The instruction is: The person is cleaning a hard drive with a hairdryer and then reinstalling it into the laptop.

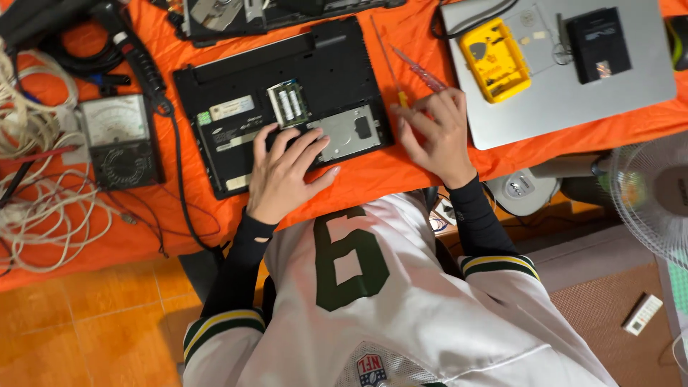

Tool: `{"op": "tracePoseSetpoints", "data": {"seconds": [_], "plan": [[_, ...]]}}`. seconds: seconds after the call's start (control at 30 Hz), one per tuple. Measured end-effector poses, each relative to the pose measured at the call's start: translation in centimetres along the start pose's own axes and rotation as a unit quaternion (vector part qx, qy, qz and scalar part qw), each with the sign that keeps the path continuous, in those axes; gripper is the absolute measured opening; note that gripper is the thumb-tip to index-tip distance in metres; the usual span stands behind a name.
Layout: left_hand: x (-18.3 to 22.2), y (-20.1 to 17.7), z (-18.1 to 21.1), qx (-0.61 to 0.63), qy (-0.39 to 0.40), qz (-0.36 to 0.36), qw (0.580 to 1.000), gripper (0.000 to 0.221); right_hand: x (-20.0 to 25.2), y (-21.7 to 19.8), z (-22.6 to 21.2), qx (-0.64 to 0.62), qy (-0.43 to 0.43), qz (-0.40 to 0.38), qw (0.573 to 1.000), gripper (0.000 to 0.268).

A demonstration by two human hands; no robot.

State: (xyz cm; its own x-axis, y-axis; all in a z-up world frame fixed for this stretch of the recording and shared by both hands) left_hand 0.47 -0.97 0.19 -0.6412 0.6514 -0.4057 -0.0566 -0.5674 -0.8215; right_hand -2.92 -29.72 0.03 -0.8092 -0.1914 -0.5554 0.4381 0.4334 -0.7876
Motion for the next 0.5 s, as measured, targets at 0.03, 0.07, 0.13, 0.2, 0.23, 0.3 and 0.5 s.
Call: {"op": "tracePoseSetpoints", "data": {"seconds": [0.03,0.07,0.13,0.2,0.23,0.3,0.5], "plan": [[0.0,-0.1,0.0,0.007,-0.008,-0.005,1.0,0.042,0.0,-0.4,0.2,0.028,0.036,0.003,0.999,0.022],[-0.2,0.0,-0.1,0.013,-0.002,-0.002,1.0,0.042,-0.1,-0.6,0.7,0.037,0.038,0.004,0.999,0.022],[-0.1,0.1,-0.2,0.011,-0.017,-0.012,1.0,0.041,0.0,-0.9,1.8,0.102,0.107,-0.027,0.989,0.023],[0.2,0.4,-0.2,0.005,-0.016,-0.02,1.0,0.043,0.1,-1.0,1.6,0.117,0.126,-0.04,0.984,0.024],[0.3,0.5,-0.2,-0.008,-0.02,-0.025,0.999,0.045,0.0,-1.1,1.6,0.124,0.139,-0.051,0.981,0.026],[-0.2,0.6,-0.1,-0.027,-0.01,-0.025,0.999,0.05,-0.2,-0.8,1.1,0.117,0.139,-0.051,0.982,0.028],[-0.5,0.6,0.1,-0.096,-0.01,-0.035,0.995,0.062,0.2,1.8,0.9,0.07,0.144,-0.035,0.986,0.028]]}}
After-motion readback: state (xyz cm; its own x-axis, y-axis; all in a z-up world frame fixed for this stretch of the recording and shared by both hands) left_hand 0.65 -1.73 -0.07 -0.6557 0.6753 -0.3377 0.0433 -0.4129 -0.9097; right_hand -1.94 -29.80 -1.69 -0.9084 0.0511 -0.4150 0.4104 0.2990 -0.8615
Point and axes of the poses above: each hand's wrist, its own x-axis away from the middle knuckle, its own y-axis out of the palm, z = x × y, the point moved 1 cm from there along -x, towards the middle knuckle, and after that the axes turned 7 degrees about x, right-handed, at the moved point
